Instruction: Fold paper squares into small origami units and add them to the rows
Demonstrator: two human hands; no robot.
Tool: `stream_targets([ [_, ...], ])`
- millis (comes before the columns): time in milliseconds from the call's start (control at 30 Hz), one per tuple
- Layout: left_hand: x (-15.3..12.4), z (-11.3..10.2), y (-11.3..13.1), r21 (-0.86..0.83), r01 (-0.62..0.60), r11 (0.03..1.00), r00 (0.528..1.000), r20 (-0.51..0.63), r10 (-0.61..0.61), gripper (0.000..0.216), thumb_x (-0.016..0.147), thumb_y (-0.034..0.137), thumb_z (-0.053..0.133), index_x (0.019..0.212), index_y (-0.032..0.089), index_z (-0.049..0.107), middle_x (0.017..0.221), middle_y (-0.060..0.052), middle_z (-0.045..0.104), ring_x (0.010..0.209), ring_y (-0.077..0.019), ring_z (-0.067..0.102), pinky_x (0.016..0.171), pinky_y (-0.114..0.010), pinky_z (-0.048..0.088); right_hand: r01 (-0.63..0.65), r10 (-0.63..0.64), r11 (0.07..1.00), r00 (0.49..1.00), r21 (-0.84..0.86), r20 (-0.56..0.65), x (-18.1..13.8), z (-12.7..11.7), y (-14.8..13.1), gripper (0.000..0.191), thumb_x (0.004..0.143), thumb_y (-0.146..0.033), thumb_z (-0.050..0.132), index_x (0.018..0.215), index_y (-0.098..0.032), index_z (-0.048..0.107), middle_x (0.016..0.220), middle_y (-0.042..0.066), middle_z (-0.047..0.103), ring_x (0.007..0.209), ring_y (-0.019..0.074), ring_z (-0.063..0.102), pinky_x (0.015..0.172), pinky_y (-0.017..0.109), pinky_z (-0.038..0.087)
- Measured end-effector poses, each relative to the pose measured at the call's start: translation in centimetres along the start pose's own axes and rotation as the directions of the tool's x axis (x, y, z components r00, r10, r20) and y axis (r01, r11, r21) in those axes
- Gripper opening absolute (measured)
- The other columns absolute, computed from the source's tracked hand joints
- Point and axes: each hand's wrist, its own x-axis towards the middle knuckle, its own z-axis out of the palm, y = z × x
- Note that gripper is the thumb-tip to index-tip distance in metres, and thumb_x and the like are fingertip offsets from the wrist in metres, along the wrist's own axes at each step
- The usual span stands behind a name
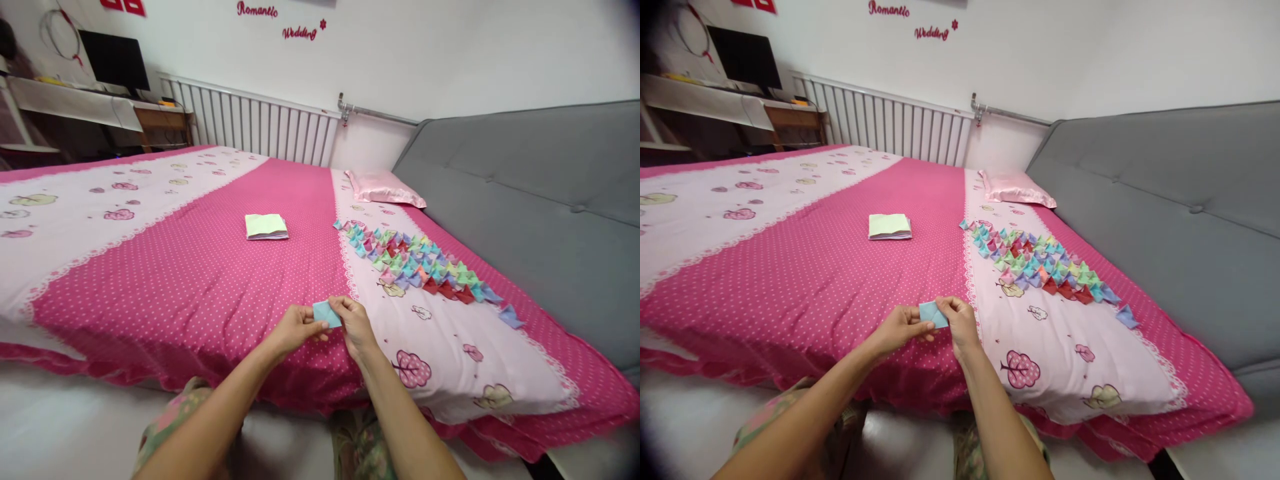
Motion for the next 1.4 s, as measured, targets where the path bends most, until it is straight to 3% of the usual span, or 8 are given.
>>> stream_targets([
  [200, -0.1, 0.0, -0.1, -0.036, 0.092, 0.995, 0.995, -0.028, -0.093, 0.028, 0.057, 0.034, 0.074, 0.067, 0.009, 0.065, 0.06, -0.008, 0.067, 0.054, -0.0136, 0.062, 0.053, -0.023, 0.045, 0.023, -0.024, 0.999, 0.999, -0.033, -0.034, 0.1, -0.1, 0.2, 0.027, 0.057, -0.038, 0.072, 0.055, -0.016, 0.057, 0.05, -0.004, 0.051, 0.048, 0.0084, 0.042, 0.046, 0.021, 0.034],
  [467, -0.1, 0.3, 0.2, -0.015, 0.05, 0.999, 0.999, 0.001, -0.05, 0.027, 0.058, 0.033, 0.074, 0.066, 0.01, 0.065, 0.06, -0.007, 0.066, 0.052, -0.0133, 0.061, 0.053, -0.024, 0.045, 0.041, -0.046, 0.995, 0.997, -0.088, -0.054, 0.2, -0.1, 0.3, 0.026, 0.059, -0.039, 0.07, 0.055, -0.016, 0.058, 0.051, -0.004, 0.053, 0.048, 0.0084, 0.043, 0.047, 0.022, 0.034],
  [667, -0.2, -0.2, 0.0, 0.009, 0.045, 0.999, 0.999, 0.004, -0.045, 0.029, 0.061, 0.037, 0.071, 0.072, 0.011, 0.065, 0.064, -0.005, 0.066, 0.056, -0.0119, 0.06, 0.057, -0.023, 0.045, 0.044, -0.043, 0.986, 0.999, -0.163, 0.006, 0.3, -0.3, 0.0, 0.023, 0.061, -0.036, 0.07, 0.059, -0.015, 0.062, 0.053, -0.004, 0.056, 0.047, 0.0082, 0.045, 0.048, 0.021, 0.035],
  [933, -0.1, -1.1, 0.1, 0.173, -0.006, 0.985, 0.995, -0.096, 0.023, 0.031, 0.063, 0.042, 0.067, 0.061, 0.011, 0.065, 0.052, -0.001, 0.058, 0.047, -0.008, 0.046, 0.048, -0.02, 0.033, 0.076, -0.047, 0.966, 0.991, -0.246, 0.123, -0.3, -0.1, 0.2, 0.02, 0.062, -0.035, 0.07, 0.066, -0.015, 0.069, 0.06, 0.001, 0.064, 0.054, 0.0122, 0.054, 0.053, 0.024, 0.041],
  [1133, 0.2, -0.9, 0.1, 0.097, -0.072, 0.993, 0.958, -0.27, 0.096, 0.034, 0.06, 0.044, 0.068, 0.065, 0.01, 0.066, 0.054, -0.001, 0.059, 0.047, -0.0078, 0.045, 0.049, -0.021, 0.032, 0.057, -0.036, 0.989, 0.988, -0.137, 0.15, -0.4, 0.1, 0.2, 0.028, 0.061, -0.033, 0.072, 0.082, -0.016, 0.068, 0.075, 0.002, 0.069, 0.065, 0.0137, 0.061, 0.065, 0.026, 0.047],
  [1400, -0.5, -0.6, 1.4, 0.013, -0.02, 1.0, 0.943, -0.333, 0.023, 0.027, 0.06, 0.039, 0.07, 0.061, 0.011, 0.066, 0.056, -0.004, 0.062, 0.05, -0.009, 0.049, 0.054, -0.022, 0.036, 0.045, -0.025, 0.989, 0.99, -0.143, 0.139, -0.3, -0.1, 0.2, 0.022, 0.058, -0.031, 0.074, 0.071, -0.015, 0.066, 0.065, 0.001, 0.068, 0.059, 0.0128, 0.061, 0.062, 0.026, 0.047],
])
